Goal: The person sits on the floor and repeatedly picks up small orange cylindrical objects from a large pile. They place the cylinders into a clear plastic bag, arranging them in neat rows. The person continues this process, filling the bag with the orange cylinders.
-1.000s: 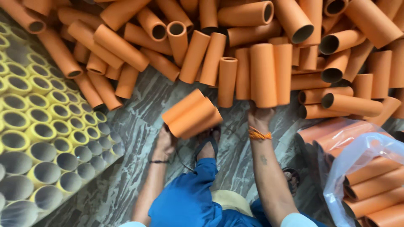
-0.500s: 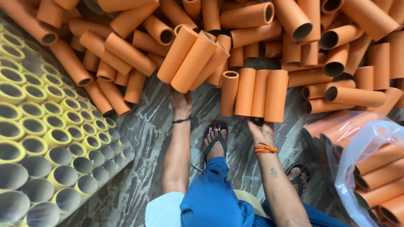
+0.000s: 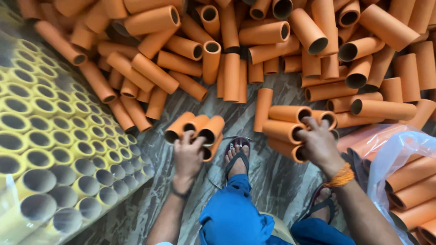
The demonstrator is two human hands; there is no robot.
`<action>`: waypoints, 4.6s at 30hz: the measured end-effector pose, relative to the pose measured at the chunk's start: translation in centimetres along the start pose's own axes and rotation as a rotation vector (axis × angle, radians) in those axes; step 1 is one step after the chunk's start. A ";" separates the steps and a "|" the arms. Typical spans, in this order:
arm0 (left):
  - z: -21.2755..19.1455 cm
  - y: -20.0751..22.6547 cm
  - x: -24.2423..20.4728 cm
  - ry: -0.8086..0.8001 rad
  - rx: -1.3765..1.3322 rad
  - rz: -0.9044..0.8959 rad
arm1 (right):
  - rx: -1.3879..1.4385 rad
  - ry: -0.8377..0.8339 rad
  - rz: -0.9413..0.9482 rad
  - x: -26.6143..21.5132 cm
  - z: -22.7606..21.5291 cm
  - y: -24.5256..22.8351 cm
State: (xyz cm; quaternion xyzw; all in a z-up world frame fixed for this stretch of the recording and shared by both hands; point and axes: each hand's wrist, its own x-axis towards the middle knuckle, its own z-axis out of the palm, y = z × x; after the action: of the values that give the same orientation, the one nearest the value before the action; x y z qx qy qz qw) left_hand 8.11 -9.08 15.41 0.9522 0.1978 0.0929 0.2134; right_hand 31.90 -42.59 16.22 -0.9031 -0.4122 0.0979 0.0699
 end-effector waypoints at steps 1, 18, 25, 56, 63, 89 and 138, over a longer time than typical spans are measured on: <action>0.7 0.3 0.2 -0.038 0.075 0.035 | -0.025 -0.060 -0.007 0.0 0.4 -0.4; -5.0 10.3 8.4 -0.344 -0.064 0.264 | 0.559 0.002 -0.009 -7.2 -7.5 3.2; -10.0 29.8 11.1 -0.480 -0.462 0.701 | 0.704 0.331 0.368 -26.7 -23.6 6.3; 13.7 45.4 9.0 -0.347 -0.580 0.735 | 0.016 1.087 0.837 -43.4 -9.8 4.2; 23.8 49.0 16.8 -0.943 -0.197 0.400 | 0.071 0.716 1.079 -45.9 -6.4 15.5; 13.1 46.8 14.9 -1.322 -0.641 0.521 | 1.132 0.944 1.213 -52.6 -1.3 12.7; 17.4 65.2 -13.0 -0.485 -0.086 1.763 | 1.377 1.432 1.070 -53.5 -9.7 11.1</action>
State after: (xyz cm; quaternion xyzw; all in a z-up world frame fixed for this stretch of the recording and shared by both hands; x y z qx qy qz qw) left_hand 22.86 -75.06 27.57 0.7430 -0.6547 0.0268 0.1364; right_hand 8.04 -90.79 29.76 -0.5809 0.3045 -0.2188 0.7224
